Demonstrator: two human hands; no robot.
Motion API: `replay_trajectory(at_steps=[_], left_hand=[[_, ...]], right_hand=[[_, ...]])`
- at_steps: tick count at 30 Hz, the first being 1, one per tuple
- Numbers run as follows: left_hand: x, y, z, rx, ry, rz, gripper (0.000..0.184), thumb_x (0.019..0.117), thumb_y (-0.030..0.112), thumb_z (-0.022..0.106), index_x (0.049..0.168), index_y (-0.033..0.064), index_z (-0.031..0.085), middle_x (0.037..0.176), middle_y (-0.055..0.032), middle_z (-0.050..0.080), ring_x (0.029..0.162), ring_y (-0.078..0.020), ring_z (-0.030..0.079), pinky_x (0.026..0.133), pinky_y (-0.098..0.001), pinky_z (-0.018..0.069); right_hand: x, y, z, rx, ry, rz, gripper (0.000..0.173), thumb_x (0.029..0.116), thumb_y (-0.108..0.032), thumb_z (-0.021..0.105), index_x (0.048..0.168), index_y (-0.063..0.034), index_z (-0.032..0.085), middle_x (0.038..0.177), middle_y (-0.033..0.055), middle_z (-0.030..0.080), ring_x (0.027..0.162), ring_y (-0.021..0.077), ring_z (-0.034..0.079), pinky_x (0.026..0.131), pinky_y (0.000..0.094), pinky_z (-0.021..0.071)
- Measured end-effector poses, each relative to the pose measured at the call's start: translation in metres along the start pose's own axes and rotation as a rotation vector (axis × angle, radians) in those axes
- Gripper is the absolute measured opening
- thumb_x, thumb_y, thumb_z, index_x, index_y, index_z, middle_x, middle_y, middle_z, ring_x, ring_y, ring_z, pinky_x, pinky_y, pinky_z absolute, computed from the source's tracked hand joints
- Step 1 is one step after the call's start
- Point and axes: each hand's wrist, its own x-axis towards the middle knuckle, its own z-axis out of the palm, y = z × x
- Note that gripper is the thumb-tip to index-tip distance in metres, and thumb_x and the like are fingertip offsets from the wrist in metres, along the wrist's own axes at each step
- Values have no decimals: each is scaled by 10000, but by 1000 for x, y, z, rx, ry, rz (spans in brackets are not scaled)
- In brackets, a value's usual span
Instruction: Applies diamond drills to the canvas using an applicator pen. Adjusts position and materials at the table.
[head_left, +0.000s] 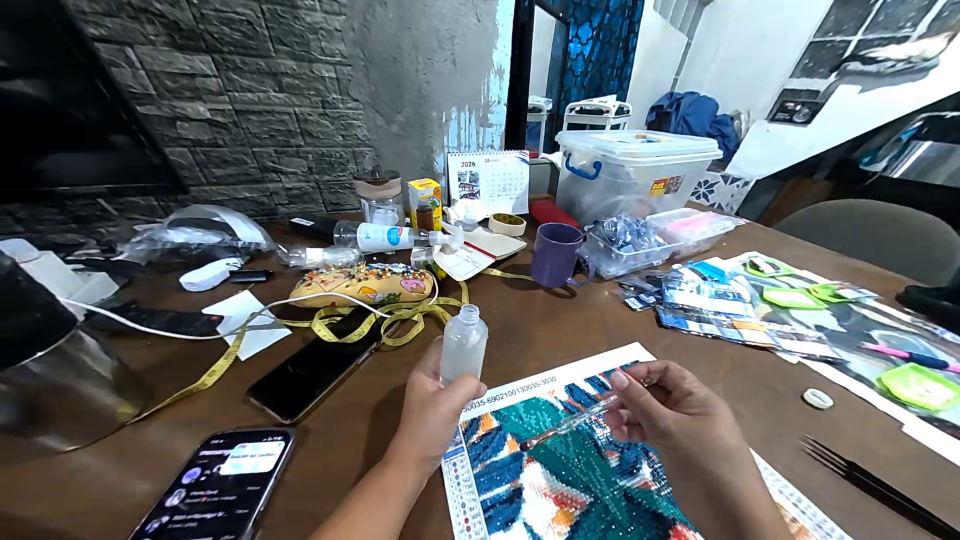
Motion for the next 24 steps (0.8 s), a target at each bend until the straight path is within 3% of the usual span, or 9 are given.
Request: replay_trajectory(at_steps=[16, 24], left_hand=[[0, 0, 0, 7, -8, 8, 456, 679, -2, 622, 1133, 46, 634, 908, -35, 710, 787, -77, 689, 658, -220, 562], [0, 0, 0, 18, -8, 12, 447, 678, 3, 628, 1123, 51, 631, 902, -29, 710, 795, -77, 689, 666, -220, 560]], right_hand=[[3, 5, -1, -130, 8, 37, 52, 981, -16, 647, 963, -17, 598, 716, 52, 694, 566, 117, 689, 522, 239, 588], [3, 2, -4, -50, 49, 28, 75, 978, 14, 632, 931, -12, 580, 681, 55, 682, 532, 106, 662, 502, 218, 561]])
